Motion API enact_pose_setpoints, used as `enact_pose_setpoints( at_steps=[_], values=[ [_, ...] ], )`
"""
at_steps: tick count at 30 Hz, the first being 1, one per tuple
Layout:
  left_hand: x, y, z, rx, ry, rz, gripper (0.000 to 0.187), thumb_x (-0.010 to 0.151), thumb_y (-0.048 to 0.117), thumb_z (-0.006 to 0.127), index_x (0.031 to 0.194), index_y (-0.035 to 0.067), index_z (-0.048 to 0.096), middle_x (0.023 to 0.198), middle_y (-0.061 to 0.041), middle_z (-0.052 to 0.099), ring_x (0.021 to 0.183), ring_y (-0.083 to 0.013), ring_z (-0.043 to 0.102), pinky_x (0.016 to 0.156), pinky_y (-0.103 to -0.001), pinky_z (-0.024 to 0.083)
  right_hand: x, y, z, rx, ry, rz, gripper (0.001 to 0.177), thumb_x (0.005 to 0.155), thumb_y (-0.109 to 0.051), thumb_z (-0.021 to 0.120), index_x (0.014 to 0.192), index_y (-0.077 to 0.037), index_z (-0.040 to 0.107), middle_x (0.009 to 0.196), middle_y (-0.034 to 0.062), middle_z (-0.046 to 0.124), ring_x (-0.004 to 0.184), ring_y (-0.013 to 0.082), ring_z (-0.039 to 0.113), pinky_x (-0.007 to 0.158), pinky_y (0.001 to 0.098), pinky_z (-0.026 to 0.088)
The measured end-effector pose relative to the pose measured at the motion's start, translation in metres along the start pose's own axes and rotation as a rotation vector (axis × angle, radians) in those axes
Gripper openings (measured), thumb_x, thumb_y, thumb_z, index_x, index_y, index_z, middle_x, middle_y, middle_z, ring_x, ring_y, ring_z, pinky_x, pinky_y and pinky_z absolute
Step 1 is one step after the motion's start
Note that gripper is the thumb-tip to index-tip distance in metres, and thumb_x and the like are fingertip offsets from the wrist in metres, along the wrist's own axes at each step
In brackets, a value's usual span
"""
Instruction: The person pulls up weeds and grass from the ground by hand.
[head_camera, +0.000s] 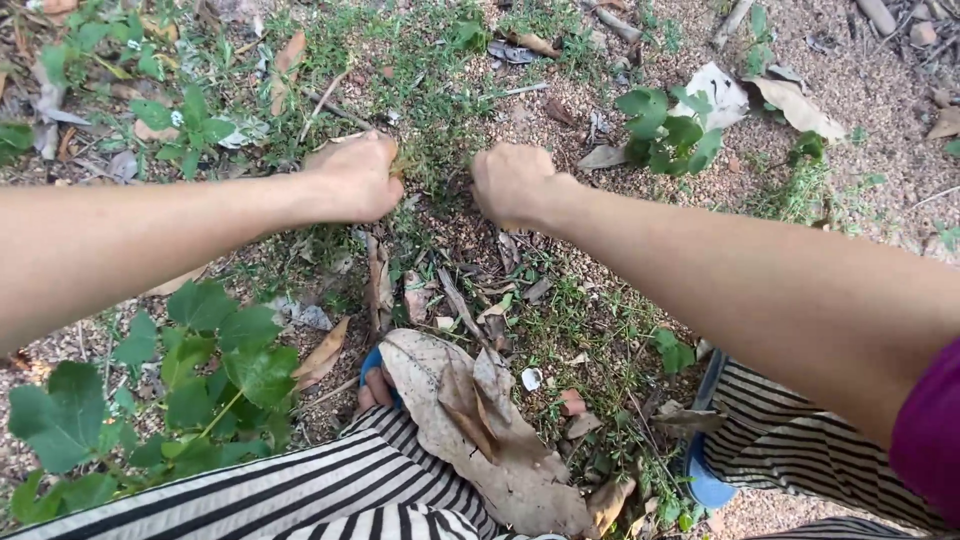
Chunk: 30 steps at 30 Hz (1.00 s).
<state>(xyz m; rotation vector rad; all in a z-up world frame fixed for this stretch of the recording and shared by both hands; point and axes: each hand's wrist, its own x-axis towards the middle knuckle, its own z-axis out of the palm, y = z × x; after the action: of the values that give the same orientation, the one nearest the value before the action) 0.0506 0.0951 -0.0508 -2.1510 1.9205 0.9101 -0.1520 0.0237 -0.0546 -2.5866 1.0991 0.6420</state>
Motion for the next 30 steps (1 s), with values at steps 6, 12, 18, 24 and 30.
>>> enact_pose_setpoints(
  at_steps=[6, 12, 18, 24, 30],
  values=[
    [0.0, -0.016, 0.01, 0.083, -0.002, 0.024, 0.035, 0.09, 0.029, 0.059, 0.115, 0.005, 0.066, 0.126, -0.021, 0.067, 0.118, -0.0402, 0.065, 0.103, -0.052, 0.05, -0.053, -0.074, -0.029, 0.113, -0.227, -0.237, 0.028, 0.097, -0.025, 0.051, 0.102, -0.003, 0.069, 0.097, 0.0195, 0.074, 0.091, 0.0343, 0.072, 0.085, 0.0493, 0.057],
    [-0.007, -0.011, -0.002, -0.014, -0.027, -0.074, 0.047, 0.093, 0.025, 0.063, 0.129, -0.003, 0.052, 0.123, -0.026, 0.066, 0.117, -0.041, 0.065, 0.103, -0.05, 0.05, -0.016, -0.038, -0.025, 0.004, 0.047, 0.097, 0.035, 0.102, -0.01, 0.043, 0.131, 0.008, 0.044, 0.085, 0.0156, 0.071, 0.073, 0.0305, 0.075, 0.06, 0.0476, 0.062],
    [-0.003, -0.014, -0.002, 0.126, -0.082, -0.03, 0.068, 0.092, 0.037, 0.07, 0.135, -0.009, 0.045, 0.124, -0.028, 0.063, 0.116, -0.04, 0.064, 0.102, -0.047, 0.051, -0.001, 0.029, 0.015, -0.312, 0.222, -0.074, 0.07, 0.097, -0.046, 0.051, 0.123, 0.018, 0.051, 0.088, 0.0195, 0.071, 0.077, 0.0309, 0.072, 0.057, 0.049, 0.06],
    [0.004, -0.033, 0.013, 0.255, -0.087, 0.093, 0.045, 0.094, 0.034, 0.066, 0.117, -0.003, 0.066, 0.12, -0.026, 0.068, 0.114, -0.0394, 0.066, 0.104, -0.047, 0.052, -0.04, -0.031, -0.007, 0.053, -0.174, 0.145, 0.041, 0.105, -0.033, 0.046, 0.102, -0.001, 0.072, 0.095, 0.0186, 0.075, 0.085, 0.0289, 0.076, 0.075, 0.0469, 0.061],
    [-0.01, -0.017, 0.008, 0.217, -0.131, 0.098, 0.034, 0.095, 0.028, 0.06, 0.12, 0.006, 0.067, 0.116, -0.024, 0.071, 0.111, -0.0408, 0.068, 0.099, -0.051, 0.054, -0.057, -0.046, -0.012, 0.085, -0.046, 0.006, 0.056, 0.101, -0.052, 0.055, 0.113, 0.002, 0.061, 0.094, 0.0188, 0.073, 0.086, 0.0331, 0.073, 0.073, 0.048, 0.059]
  ],
)
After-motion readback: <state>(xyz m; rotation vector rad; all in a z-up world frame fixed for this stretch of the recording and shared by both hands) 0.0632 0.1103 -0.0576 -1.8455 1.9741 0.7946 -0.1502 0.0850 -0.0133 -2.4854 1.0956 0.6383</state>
